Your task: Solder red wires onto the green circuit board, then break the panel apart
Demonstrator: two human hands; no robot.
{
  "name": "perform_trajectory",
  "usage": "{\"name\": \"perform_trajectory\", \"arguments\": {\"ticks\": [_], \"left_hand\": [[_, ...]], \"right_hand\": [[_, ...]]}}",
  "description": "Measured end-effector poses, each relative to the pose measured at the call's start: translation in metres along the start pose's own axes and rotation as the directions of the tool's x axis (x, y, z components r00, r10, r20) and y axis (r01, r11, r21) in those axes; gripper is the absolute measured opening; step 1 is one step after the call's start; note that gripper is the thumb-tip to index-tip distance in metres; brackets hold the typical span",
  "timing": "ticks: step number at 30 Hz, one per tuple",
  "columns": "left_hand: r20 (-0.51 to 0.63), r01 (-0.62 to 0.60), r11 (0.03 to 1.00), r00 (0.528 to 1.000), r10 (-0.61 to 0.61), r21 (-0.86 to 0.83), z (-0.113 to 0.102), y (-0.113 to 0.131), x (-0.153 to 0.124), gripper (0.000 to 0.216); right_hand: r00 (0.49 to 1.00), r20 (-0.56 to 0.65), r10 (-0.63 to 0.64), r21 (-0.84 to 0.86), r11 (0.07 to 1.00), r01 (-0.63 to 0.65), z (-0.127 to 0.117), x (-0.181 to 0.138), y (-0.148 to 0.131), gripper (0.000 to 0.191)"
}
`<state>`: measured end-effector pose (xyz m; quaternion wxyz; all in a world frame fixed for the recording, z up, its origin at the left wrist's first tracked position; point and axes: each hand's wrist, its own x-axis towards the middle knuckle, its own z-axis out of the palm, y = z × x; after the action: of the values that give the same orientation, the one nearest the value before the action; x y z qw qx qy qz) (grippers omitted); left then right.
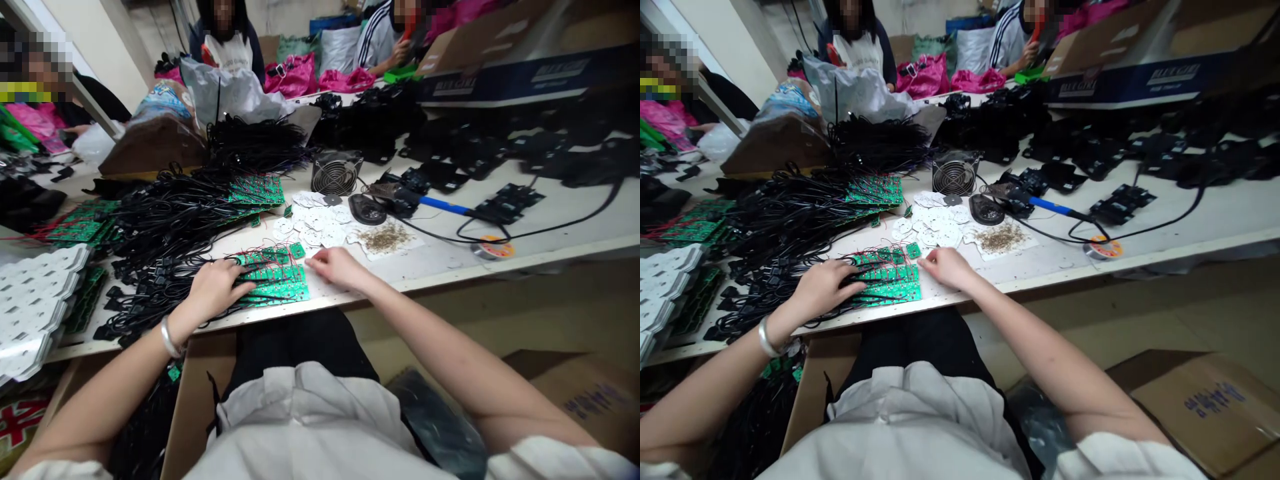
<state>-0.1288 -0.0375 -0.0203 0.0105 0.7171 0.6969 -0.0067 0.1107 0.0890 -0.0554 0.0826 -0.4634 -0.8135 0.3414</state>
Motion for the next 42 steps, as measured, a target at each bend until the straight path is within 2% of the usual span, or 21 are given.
{"name": "perform_trajectory", "arguments": {"ticks": [2, 5, 10, 14, 16, 21, 23, 27, 33, 38, 42], "left_hand": [[0.076, 0.018, 0.995, 0.997, -0.026, 0.101, 0.010, 0.000, -0.006, 0.049], [0.104, 0.003, 0.991, 0.994, -0.017, 0.134, 0.020, -0.002, -0.001, 0.056], [0.148, 0.049, 0.998, 0.988, -0.054, 0.038, 0.021, -0.007, 0.008, 0.055], [0.171, 0.106, 0.992, 0.981, -0.094, -0.063, 0.019, -0.009, 0.010, 0.051], [0.155, 0.110, 0.991, 0.983, -0.096, -0.080, 0.020, -0.010, 0.009, 0.049], [0.037, 0.091, 0.987, 0.996, -0.087, -0.129, 0.025, -0.013, 0.004, 0.044], [0.023, 0.079, 0.985, 0.997, -0.076, -0.156, 0.028, -0.014, 0.002, 0.044], [0.066, 0.101, 0.980, 0.994, -0.090, -0.172, 0.029, -0.012, 0.003, 0.047], [0.063, 0.230, 0.960, 0.973, -0.223, -0.157, 0.026, -0.002, 0.005, 0.041], [0.053, 0.159, 0.966, 0.987, -0.151, -0.202, 0.027, -0.008, 0.004, 0.035], [0.036, 0.149, 0.968, 0.989, -0.144, -0.202, 0.028, -0.011, 0.003, 0.035]], "right_hand": [[0.997, 0.071, 0.011, 0.015, 1.000, -0.012, 0.013, -0.001, 0.002, 0.031], [0.998, 0.057, 0.022, 0.010, 1.000, -0.023, 0.028, 0.007, -0.005, 0.031], [0.999, 0.026, 0.030, -0.031, 0.999, -0.029, 0.029, 0.012, -0.019, 0.030], [1.000, 0.016, 0.022, -0.061, 0.998, -0.021, 0.030, 0.009, -0.026, 0.017], [1.000, 0.024, 0.019, -0.067, 0.998, -0.017, 0.031, 0.009, -0.027, 0.019], [0.989, 0.147, 0.010, -0.066, 0.998, 0.000, 0.026, 0.013, -0.028, 0.045], [0.985, 0.170, -0.009, -0.090, 0.996, 0.025, 0.025, 0.016, -0.031, 0.044], [0.987, 0.157, -0.034, -0.155, 0.986, 0.058, 0.029, 0.018, -0.042, 0.039], [0.996, 0.070, -0.052, -0.245, 0.967, 0.068, 0.039, 0.013, -0.052, 0.028], [0.980, 0.173, -0.094, -0.245, 0.960, 0.135, 0.033, 0.020, -0.054, 0.042], [0.968, 0.222, -0.114, -0.274, 0.946, 0.174, 0.030, 0.028, -0.061, 0.031]]}}
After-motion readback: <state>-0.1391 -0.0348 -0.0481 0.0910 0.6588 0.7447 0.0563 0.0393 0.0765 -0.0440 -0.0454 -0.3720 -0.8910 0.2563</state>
